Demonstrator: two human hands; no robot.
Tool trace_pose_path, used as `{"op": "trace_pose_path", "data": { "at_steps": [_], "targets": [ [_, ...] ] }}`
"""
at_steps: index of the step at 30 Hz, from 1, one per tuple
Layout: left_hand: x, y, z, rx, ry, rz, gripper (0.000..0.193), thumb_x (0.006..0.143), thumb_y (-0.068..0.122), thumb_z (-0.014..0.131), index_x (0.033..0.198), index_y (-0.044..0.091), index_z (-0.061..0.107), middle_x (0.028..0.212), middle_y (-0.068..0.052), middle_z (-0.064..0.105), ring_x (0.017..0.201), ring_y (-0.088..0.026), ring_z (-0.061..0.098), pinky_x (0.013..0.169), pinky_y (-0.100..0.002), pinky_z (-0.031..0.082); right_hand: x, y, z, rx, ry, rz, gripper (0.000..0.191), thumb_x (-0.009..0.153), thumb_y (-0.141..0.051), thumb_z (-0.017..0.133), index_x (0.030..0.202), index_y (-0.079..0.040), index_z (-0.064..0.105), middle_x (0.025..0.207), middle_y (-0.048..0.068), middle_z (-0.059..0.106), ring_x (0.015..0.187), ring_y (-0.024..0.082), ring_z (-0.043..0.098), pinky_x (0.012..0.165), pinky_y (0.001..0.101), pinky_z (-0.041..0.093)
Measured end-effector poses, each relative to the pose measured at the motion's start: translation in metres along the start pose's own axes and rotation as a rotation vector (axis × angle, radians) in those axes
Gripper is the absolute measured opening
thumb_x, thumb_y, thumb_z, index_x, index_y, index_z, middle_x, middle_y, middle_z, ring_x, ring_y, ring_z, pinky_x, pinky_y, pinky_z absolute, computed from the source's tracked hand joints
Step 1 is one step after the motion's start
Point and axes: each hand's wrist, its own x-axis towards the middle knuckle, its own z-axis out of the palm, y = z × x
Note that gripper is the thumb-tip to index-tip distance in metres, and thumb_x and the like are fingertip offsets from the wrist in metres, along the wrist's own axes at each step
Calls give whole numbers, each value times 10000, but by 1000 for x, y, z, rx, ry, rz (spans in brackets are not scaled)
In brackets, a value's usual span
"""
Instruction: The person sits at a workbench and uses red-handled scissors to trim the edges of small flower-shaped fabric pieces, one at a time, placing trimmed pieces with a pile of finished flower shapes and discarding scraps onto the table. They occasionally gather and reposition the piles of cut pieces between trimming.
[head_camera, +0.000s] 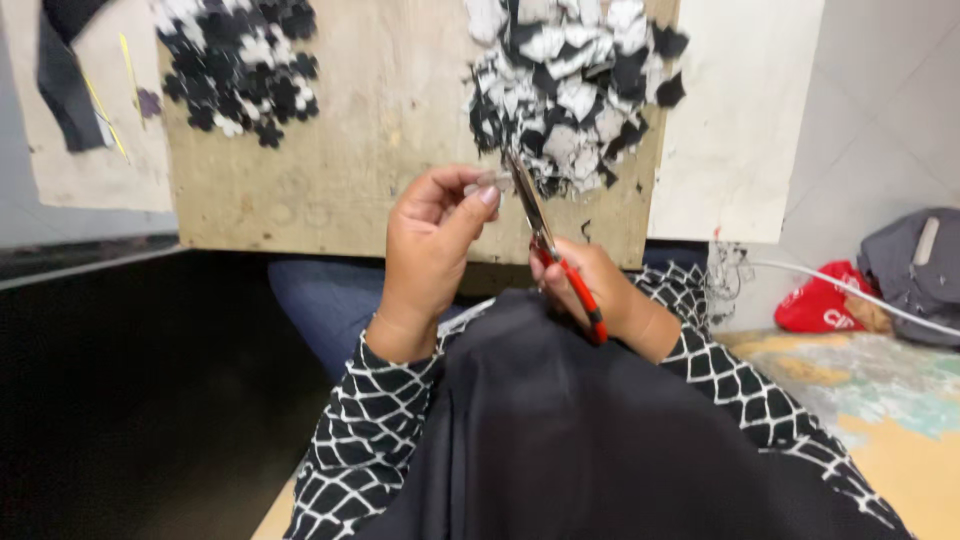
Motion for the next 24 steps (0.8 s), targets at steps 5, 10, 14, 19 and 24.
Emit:
{"op": "trace_pose_path", "data": {
  "at_steps": [5, 10, 14, 19, 24],
  "targets": [
    [0, 7, 1, -20, 9, -46, 183, 1020, 106, 684, 1181, 19, 690, 1028, -40, 731, 934, -103, 693, 763, -228, 528, 2, -10, 1, 46, -47, -49, 623, 1002, -663, 470, 1095, -53, 555, 800, -2, 531, 681, 78, 524, 623, 244, 467],
    [-1, 13, 7, -40, 2, -84, 214, 1005, 118, 683, 1193, 17, 698, 1043, -41, 738, 953, -134, 735, 765, -247, 552, 1, -15, 2, -3, -36, -97, 665, 1003, -660, 480, 1226, -35, 523, 924, 18, 579, 795, 93, 571, 731, 258, 520],
    [-4, 17, 8, -11, -10, -52, 250, 1009, 103, 695, 1242, 14, 710, 1048, -41, 732, 946, -125, 716, 780, -239, 535, 1, -14, 0, -24, -40, -100, 709, 993, -692, 464, 1245, -34, 544, 939, 27, 579, 793, 92, 549, 729, 252, 492],
    [-4, 13, 8, -46, -1, -48, 236, 985, 56, 727, 1210, -6, 698, 1018, -61, 725, 912, -134, 706, 802, -254, 546, 1, -9, -1, -21, -67, -93, 798, 969, -746, 431, 1320, -34, 516, 992, 26, 580, 800, 84, 534, 734, 242, 481],
    [-5, 9, 13, -135, -7, -18, 184, 960, -5, 732, 1132, -18, 667, 1028, -78, 724, 917, -134, 697, 869, -279, 584, 2, -12, -2, -5, -103, -135, 843, 972, -778, 423, 1342, -25, 505, 1046, 38, 577, 857, 97, 540, 784, 252, 484]
  ]
}}
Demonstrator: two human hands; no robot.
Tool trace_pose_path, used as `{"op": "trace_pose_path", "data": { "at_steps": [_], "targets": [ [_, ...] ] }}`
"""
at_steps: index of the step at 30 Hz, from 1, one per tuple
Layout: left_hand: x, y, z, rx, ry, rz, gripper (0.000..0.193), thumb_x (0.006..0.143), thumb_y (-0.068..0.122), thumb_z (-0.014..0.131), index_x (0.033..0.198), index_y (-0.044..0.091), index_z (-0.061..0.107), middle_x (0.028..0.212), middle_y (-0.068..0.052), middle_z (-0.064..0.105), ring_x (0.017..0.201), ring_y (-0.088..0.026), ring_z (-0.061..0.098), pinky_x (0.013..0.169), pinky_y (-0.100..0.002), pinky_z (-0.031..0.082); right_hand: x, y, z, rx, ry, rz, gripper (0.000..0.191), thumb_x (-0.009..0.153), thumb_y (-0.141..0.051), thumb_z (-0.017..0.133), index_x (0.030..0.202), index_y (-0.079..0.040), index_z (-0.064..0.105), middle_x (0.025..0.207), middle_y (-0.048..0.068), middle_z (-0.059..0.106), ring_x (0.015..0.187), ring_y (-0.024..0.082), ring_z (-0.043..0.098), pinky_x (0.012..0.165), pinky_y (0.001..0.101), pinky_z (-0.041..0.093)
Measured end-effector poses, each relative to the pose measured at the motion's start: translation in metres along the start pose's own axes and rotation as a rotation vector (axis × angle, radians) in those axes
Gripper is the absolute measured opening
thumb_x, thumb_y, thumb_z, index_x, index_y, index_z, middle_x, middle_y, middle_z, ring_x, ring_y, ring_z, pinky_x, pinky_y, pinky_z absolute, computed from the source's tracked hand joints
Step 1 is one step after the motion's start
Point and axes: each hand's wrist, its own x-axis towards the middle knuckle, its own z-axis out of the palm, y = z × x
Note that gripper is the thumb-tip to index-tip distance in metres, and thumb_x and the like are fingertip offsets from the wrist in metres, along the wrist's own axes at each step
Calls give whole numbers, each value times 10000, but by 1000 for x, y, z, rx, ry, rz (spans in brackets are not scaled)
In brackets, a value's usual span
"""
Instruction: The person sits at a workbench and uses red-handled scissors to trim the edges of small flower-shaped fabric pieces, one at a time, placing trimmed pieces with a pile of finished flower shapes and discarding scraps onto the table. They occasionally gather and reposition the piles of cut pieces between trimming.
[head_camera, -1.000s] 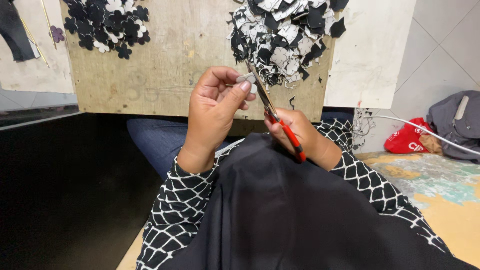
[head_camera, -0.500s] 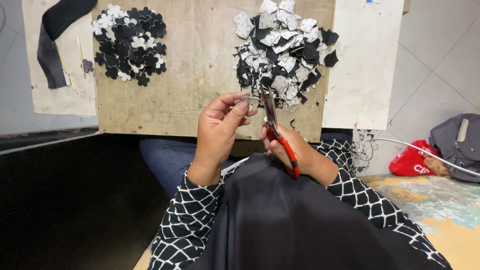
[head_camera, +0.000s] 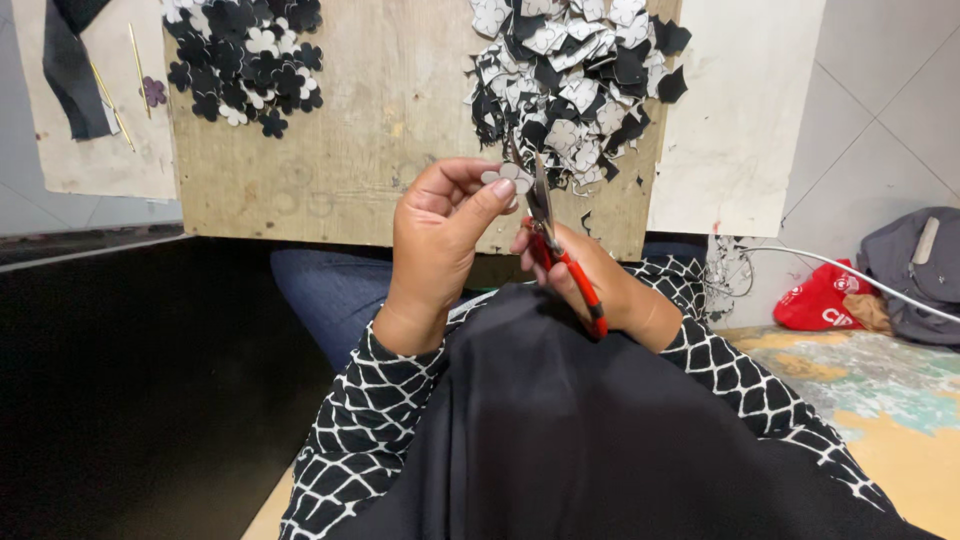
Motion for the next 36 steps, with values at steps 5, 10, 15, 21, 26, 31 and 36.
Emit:
{"op": "trace_pose_path", "data": {
  "at_steps": [5, 10, 15, 21, 26, 31, 36],
  "targets": [
    [-3, 2, 8, 18, 3, 14, 139, 980, -12, 717, 1105, -12, 657, 1015, -70, 717, 908, -110, 672, 835, -251, 558, 5, -6, 3, -22, 4, -34, 912, 959, -803, 401, 1386, 1, 449, 1108, 53, 581, 864, 112, 555, 777, 265, 505],
    [-7, 3, 15, -20, 0, 28, 128, 1001, -4, 702, 1094, 2, 615, 978, -58, 696, 842, -87, 648, 751, -231, 543, 5, -8, 1, -47, 4, -33, 945, 931, -854, 369, 1340, -11, 501, 1073, 44, 583, 854, 111, 554, 769, 263, 501],
    [-11, 1, 19, -5, -2, 57, 119, 1006, -11, 686, 1055, 14, 580, 938, -69, 695, 763, -83, 641, 665, -231, 538, 2, -8, 0, -10, -4, -9, 945, 913, -881, 395, 1279, -20, 529, 1031, 41, 577, 862, 116, 547, 780, 268, 493],
    [-14, -1, 24, 70, -9, 87, 110, 1026, -43, 669, 1048, 4, 572, 875, -73, 679, 703, -81, 609, 635, -225, 509, 2, -6, 1, 9, 7, 4, 952, 886, -895, 403, 1259, -32, 553, 963, 21, 563, 833, 105, 547, 755, 260, 489],
    [-15, -1, 26, 54, -17, 92, 116, 1027, -49, 663, 1047, 5, 563, 875, -73, 673, 709, -85, 612, 635, -236, 524, 2, -5, -1, 41, 3, 3, 917, 902, -886, 410, 1233, -43, 553, 928, 8, 535, 824, 98, 524, 757, 250, 474],
    [-14, -2, 28, 39, -19, 94, 119, 1028, -47, 663, 1047, 5, 558, 877, -76, 668, 703, -93, 618, 627, -247, 534, 1, -3, -2, 71, 2, 4, 903, 912, -872, 429, 1225, -35, 553, 944, 11, 524, 826, 98, 506, 753, 250, 465],
    [-13, -3, 27, 50, -30, 108, 121, 1026, -46, 665, 1055, 4, 558, 900, -95, 685, 691, -115, 637, 631, -256, 534, 1, 1, -1, 63, 24, -9, 919, 915, -869, 418, 1243, -20, 548, 900, 0, 529, 771, 87, 503, 709, 241, 467]
  ]
}}
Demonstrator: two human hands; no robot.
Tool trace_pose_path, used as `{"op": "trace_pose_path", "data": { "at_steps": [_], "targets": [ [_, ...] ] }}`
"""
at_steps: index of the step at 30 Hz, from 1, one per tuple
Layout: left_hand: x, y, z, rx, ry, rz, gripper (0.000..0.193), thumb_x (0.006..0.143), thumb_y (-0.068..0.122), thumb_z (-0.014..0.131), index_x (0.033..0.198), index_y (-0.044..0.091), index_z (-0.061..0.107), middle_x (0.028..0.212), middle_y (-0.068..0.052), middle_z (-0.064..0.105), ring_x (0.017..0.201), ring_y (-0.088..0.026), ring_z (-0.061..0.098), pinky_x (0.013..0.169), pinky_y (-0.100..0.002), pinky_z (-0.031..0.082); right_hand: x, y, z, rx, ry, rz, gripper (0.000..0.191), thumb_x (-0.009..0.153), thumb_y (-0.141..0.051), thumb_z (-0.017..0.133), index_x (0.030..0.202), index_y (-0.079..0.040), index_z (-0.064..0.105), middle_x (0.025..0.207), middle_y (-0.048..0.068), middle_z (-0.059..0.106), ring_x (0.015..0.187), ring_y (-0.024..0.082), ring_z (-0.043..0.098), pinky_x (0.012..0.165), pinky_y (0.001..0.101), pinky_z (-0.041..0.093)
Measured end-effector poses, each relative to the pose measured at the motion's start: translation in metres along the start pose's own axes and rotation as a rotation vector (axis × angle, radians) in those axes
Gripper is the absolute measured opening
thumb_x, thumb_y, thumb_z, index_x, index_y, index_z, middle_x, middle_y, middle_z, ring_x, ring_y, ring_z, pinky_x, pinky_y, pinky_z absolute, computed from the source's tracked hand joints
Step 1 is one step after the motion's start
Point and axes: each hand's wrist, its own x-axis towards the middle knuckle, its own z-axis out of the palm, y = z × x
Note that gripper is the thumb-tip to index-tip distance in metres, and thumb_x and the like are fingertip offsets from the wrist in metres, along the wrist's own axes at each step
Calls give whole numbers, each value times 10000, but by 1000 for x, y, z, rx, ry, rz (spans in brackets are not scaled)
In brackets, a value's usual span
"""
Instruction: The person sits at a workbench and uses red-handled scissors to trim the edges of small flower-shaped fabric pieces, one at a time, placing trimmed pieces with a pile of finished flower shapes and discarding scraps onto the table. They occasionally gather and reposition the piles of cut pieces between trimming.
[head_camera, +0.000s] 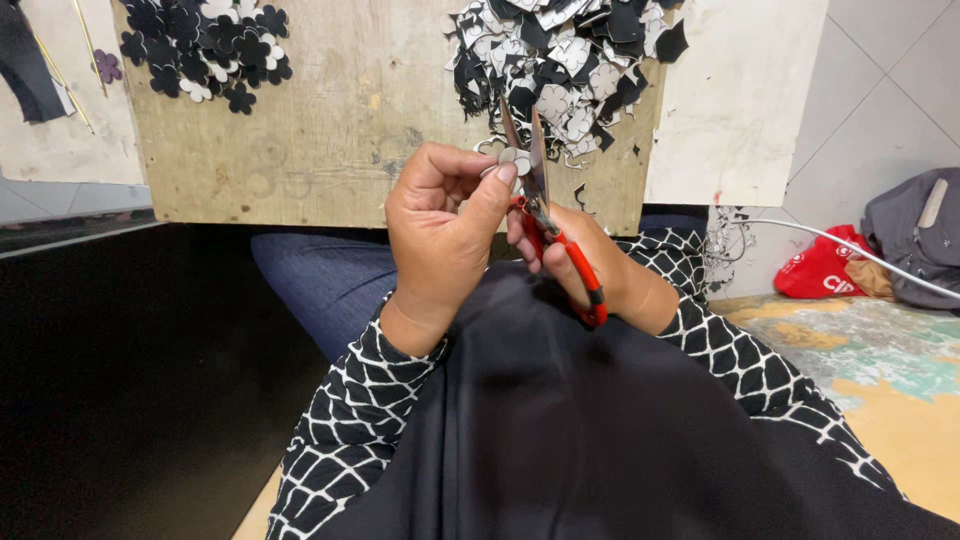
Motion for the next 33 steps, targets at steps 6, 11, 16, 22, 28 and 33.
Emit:
{"op": "trace_pose_path", "data": {
  "at_steps": [6, 11, 16, 22, 28, 33],
  "targets": [
    [1, -8, -4, 39, 39, 37, 131, 1018, -50, 695, 1063, 6, 586, 980, -77, 699, 857, -89, 666, 783, -232, 557, -3, 5, 0, 70, 11, 46, 929, 893, -867, 459, 1231, -5, 535, 886, 5, 525, 752, 78, 488, 653, 225, 458],
    [1, -8, -6, 68, 39, 53, 123, 1025, -48, 704, 1066, 4, 600, 1004, -67, 694, 903, -78, 661, 828, -224, 554, -5, 5, -2, 69, 5, 113, 909, 843, -900, 489, 1091, -28, 554, 847, -1, 513, 747, 78, 469, 640, 224, 424],
    [-1, -2, -5, -42, -10, -37, 92, 1021, -18, 676, 1039, 8, 590, 907, -81, 705, 732, -97, 674, 650, -233, 561, 0, 3, -2, 87, -32, 40, 939, 819, -933, 472, 1113, -45, 546, 880, -13, 531, 774, 75, 498, 692, 226, 444],
    [-1, -2, -4, -25, 2, -14, 90, 1027, -28, 679, 1052, -2, 596, 951, -94, 709, 788, -105, 678, 693, -241, 568, 0, 3, -1, 110, -35, 68, 940, 796, -937, 500, 1084, -44, 540, 870, -9, 524, 768, 79, 494, 677, 227, 452],
    [1, -6, -9, 21, 39, 0, 103, 1010, -42, 701, 1042, 2, 614, 1005, -65, 705, 921, -82, 676, 849, -223, 563, -2, 3, -3, 125, -33, 105, 895, 787, -926, 517, 1020, -62, 524, 818, -25, 489, 710, 65, 440, 609, 209, 395],
    [2, -5, -17, 40, 32, -13, 113, 1001, -51, 711, 1042, 4, 620, 1004, -43, 696, 924, -67, 663, 849, -215, 552, -4, 1, -3, 121, -43, 114, 847, 814, -894, 541, 999, -68, 512, 799, -31, 474, 696, 68, 420, 609, 218, 387]
  ]
}}
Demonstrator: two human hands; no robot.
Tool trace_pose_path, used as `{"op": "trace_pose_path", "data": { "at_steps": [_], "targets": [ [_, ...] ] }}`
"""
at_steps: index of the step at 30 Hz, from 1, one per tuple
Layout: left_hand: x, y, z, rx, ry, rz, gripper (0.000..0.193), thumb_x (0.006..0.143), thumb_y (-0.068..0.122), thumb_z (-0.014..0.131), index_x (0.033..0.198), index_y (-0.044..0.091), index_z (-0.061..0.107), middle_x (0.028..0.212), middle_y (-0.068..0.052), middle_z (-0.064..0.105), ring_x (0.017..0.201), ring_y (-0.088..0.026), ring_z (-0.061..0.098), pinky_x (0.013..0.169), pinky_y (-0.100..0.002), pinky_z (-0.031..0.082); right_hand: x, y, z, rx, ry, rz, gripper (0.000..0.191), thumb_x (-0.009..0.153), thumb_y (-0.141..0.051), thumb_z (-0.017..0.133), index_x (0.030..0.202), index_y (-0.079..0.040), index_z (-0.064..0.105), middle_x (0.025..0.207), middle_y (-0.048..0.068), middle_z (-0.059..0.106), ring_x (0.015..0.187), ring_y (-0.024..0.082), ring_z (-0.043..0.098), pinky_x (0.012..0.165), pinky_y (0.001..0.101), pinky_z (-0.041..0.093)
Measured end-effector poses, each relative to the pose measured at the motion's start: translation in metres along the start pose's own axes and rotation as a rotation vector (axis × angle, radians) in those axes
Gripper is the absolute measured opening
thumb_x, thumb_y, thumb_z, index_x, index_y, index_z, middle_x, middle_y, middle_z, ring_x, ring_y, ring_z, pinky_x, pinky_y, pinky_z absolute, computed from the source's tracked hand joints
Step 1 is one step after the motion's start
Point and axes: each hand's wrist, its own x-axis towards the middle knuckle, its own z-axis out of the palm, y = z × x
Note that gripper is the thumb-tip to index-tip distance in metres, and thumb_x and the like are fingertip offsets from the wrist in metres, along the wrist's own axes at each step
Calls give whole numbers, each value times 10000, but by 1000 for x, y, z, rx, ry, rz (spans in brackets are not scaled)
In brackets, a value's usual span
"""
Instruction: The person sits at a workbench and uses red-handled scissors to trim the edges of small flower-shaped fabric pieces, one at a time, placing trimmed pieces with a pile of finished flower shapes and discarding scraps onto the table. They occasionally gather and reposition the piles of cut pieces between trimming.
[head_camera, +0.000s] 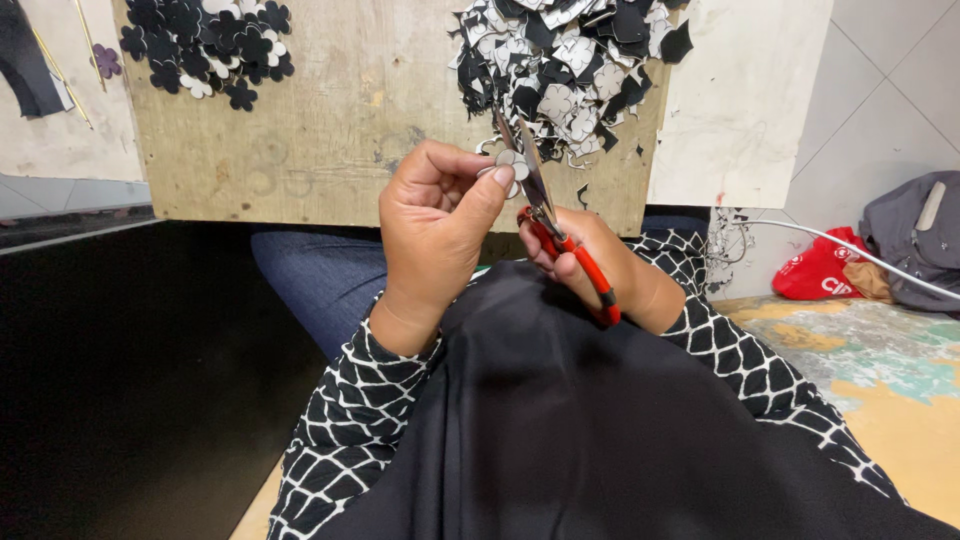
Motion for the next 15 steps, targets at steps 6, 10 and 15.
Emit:
{"op": "trace_pose_path", "data": {
  "at_steps": [6, 10, 15],
  "targets": [
    [2, 5, -7, 27, -9, -31, 113, 987, -48, 712, 1034, 6, 625, 989, -45, 707, 896, -65, 656, 796, -209, 538, 0, -2, -3, -148, 3, -60, 768, 898, -852, 488, 943, -87, 529, 784, -39, 517, 695, 68, 471, 628, 224, 414],
    [6, 2, -8, -31, -39, -64, 148, 973, -36, 725, 1068, 15, 625, 995, -26, 695, 896, -55, 640, 799, -199, 523, 0, 0, -2, -116, 16, -45, 738, 918, -822, 487, 940, -85, 524, 791, -35, 516, 676, 64, 464, 604, 218, 401],
    [8, -10, -6, -33, -99, -90, 107, 1004, -19, 707, 1106, -14, 673, 1060, -43, 723, 955, -75, 661, 877, -232, 543, -1, 2, -1, -49, 39, -64, 722, 929, -801, 511, 965, -79, 520, 793, -29, 505, 687, 55, 446, 608, 210, 394]
  ]
}}
